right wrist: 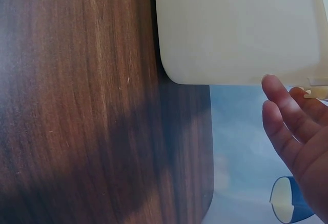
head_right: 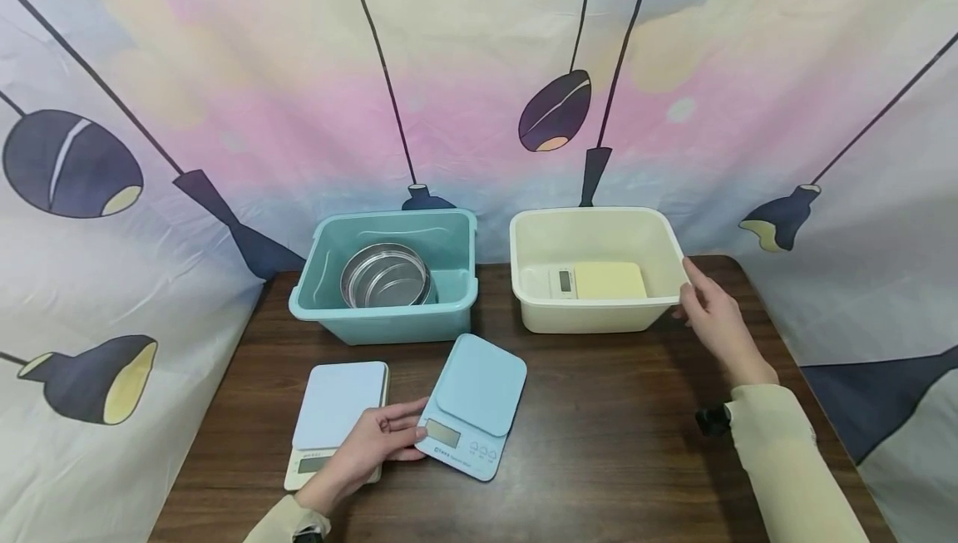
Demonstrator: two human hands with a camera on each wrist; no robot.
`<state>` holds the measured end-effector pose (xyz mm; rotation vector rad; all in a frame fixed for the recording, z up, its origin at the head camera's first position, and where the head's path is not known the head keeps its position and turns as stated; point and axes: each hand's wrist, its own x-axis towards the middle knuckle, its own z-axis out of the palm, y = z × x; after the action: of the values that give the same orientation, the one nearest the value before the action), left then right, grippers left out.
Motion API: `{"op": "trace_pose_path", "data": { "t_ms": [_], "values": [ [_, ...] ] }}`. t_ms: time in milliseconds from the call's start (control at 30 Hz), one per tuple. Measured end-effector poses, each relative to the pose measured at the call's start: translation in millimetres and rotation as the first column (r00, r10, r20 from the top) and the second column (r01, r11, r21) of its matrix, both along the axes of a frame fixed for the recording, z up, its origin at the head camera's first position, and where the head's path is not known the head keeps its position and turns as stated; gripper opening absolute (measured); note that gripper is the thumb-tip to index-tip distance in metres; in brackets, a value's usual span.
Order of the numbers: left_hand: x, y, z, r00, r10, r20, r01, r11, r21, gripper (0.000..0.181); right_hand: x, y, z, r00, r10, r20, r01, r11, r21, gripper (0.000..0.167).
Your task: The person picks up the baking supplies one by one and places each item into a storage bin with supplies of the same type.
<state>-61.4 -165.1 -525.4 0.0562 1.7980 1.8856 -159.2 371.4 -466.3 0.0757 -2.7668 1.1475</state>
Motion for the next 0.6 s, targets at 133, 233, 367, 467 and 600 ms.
{"op": "trace_pose_path", "data": {
  "t_ms": [133,233,367,467,600],
  "values": [
    [0.9,0.3,-1.7,0.999,0.031,0.016,-0.031,0.999,0.008,0.056,0.2,-0.1,-0.1,1.0,0.001,-0.003,-0.001,1.0,-0.001,0.056],
    [1.4,0.6,-2.2,0.998,0.049,0.03,-0.05,0.999,0.021,0.054,-0.1,-0.2,-0.5,1.0,0.001,-0.005,-0.001,1.0,0.0,0.056],
    [1.6,1.3,0.5,0.998,0.055,0.039,-0.056,0.998,0.03,0.053,-0.2,0.2,-1.1,1.0,-0.004,-0.009,0.004,1.0,-0.002,0.056],
    [2.2,1.5,3.1,0.997,0.051,0.05,-0.053,0.998,0.041,0.053,0.0,0.4,-1.4,1.0,-0.005,-0.01,0.005,1.0,-0.003,0.056],
    [2.2,1.4,5.6,0.998,0.037,0.041,-0.038,0.998,0.047,0.053,-0.1,0.6,-2.0,1.0,-0.006,-0.007,0.006,1.0,-0.001,0.056]
  ]
}}
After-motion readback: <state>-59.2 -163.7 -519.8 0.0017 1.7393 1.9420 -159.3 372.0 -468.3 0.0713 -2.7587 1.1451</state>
